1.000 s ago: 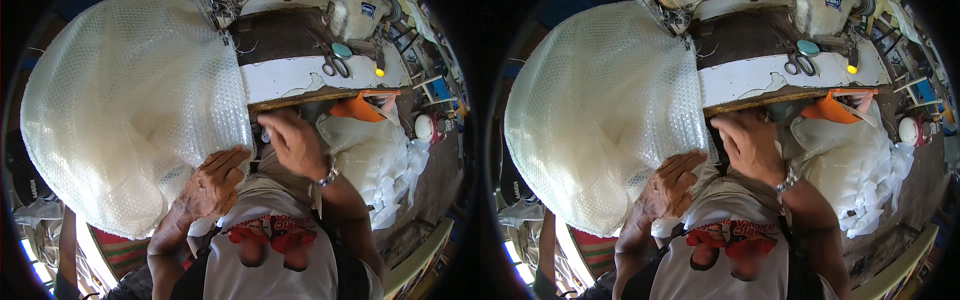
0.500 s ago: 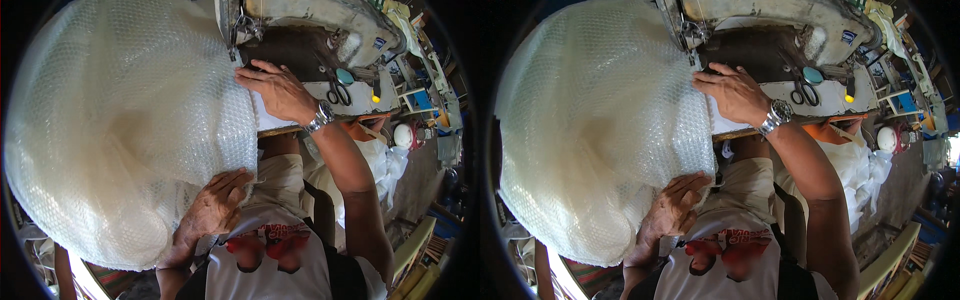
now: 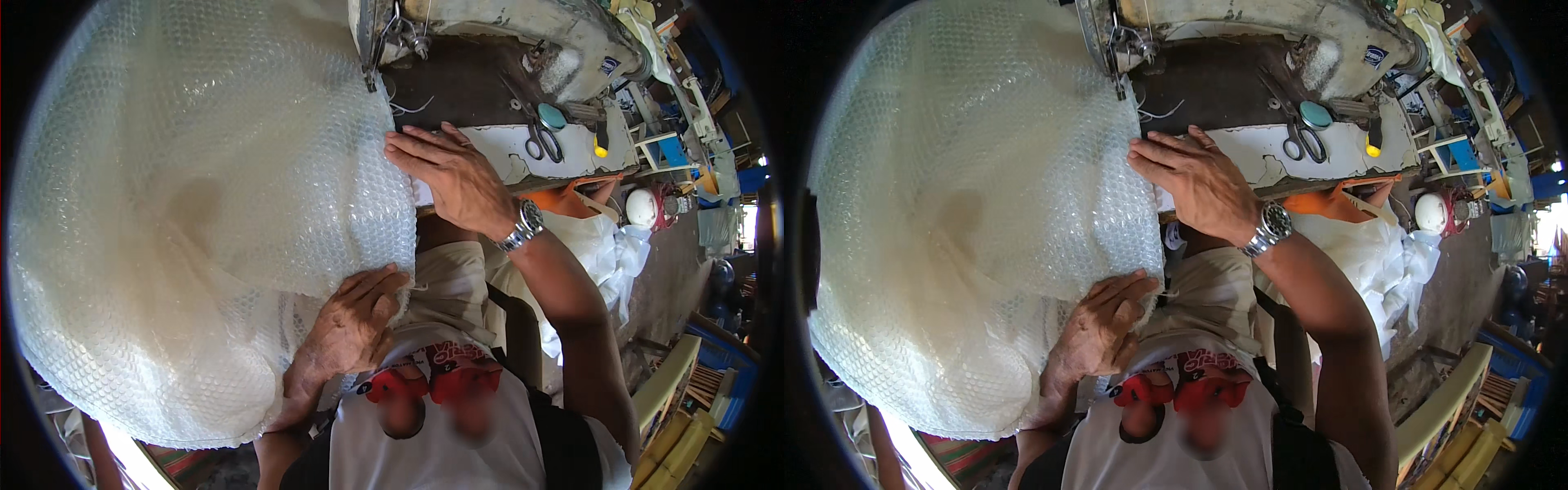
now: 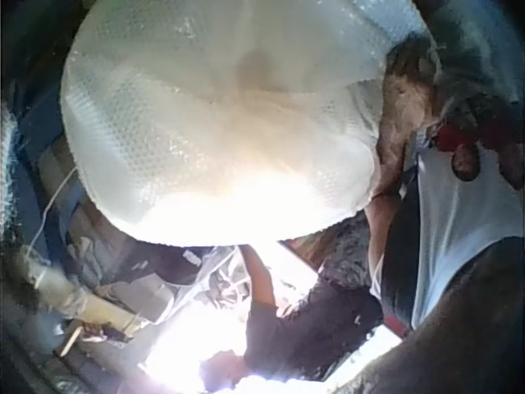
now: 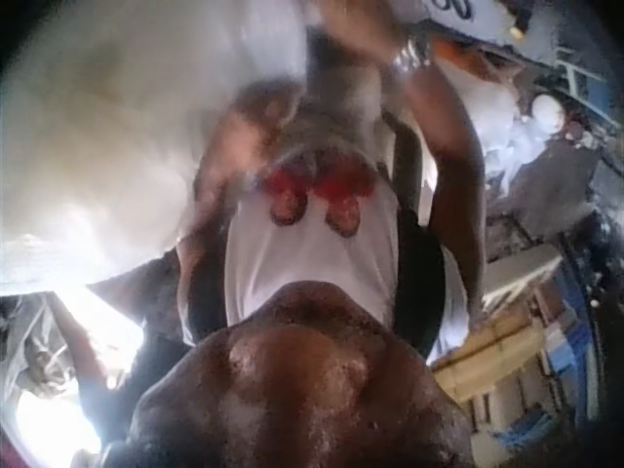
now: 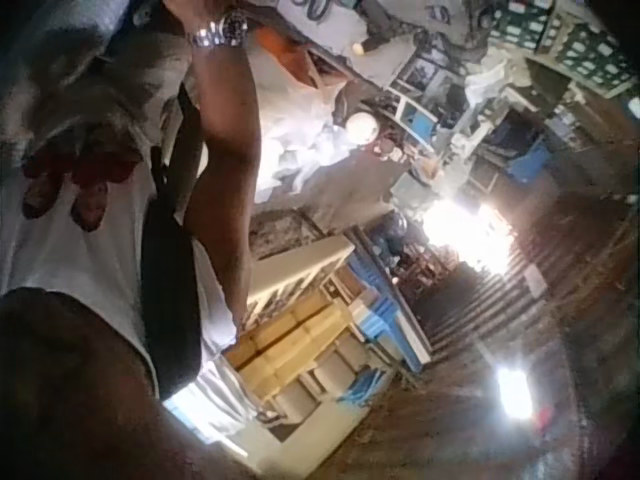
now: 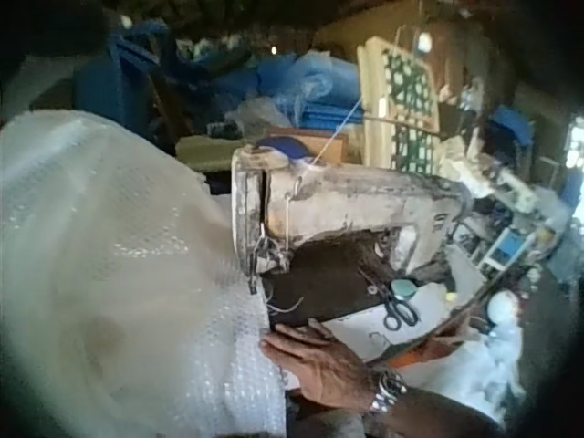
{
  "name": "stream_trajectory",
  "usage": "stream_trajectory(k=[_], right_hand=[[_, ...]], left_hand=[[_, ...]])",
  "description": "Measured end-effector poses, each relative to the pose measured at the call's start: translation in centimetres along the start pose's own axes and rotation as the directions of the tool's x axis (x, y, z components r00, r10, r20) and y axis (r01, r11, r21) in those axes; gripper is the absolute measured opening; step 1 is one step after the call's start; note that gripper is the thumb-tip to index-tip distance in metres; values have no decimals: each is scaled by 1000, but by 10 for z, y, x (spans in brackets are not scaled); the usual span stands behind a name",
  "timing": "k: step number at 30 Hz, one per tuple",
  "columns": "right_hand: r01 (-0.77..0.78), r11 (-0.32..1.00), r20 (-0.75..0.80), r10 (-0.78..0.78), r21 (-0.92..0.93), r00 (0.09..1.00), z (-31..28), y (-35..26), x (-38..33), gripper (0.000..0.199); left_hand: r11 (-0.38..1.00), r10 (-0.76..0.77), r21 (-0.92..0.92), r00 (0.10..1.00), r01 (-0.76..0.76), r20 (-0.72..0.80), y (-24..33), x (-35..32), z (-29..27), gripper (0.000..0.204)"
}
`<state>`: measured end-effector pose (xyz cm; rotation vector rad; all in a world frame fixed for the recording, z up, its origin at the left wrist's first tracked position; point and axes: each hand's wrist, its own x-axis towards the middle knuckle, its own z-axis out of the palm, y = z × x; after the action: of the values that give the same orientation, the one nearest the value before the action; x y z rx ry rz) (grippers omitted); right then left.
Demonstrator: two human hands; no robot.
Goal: Sewing pieces of bubble wrap together using an industrial sewing machine in a workshop.
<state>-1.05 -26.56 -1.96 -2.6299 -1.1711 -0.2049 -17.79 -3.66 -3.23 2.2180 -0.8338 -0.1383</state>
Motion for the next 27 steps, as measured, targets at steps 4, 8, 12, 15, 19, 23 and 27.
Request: stream_trajectory(k=[4,8,12,15,19,23,27], right_hand=[[-22,997,70,28,-80,997,-10,-16,-11,58],[-109,967,63,127,-228,990,-8,-38,-7,48],[-72,994,33,75,-81,997,-8,-34,-18,46],[-38,995,59,43,-93,997,-3,-43,-40,49],[-108,977,-57,99,-184,993,4,-59,-45,51],[-87,996,47,87,15,995,-19,-31,-42,40],[-549,801,-460,404,-239,791,-47,33,-68,37]], left_hand=[[1000,11,-11,1000,-11,2,-6,-2,1,48],[1000,9,12,999,-9,46,-6,2,0,42],[999,34,19,999,-34,4,0,8,0,32],[999,12,42,1000,-12,5,1,8,1,32],[999,3,38,1000,-4,11,0,7,3,32],[999,-8,33,999,7,36,1,7,4,31],[999,47,18,999,-47,16,3,3,7,61]])
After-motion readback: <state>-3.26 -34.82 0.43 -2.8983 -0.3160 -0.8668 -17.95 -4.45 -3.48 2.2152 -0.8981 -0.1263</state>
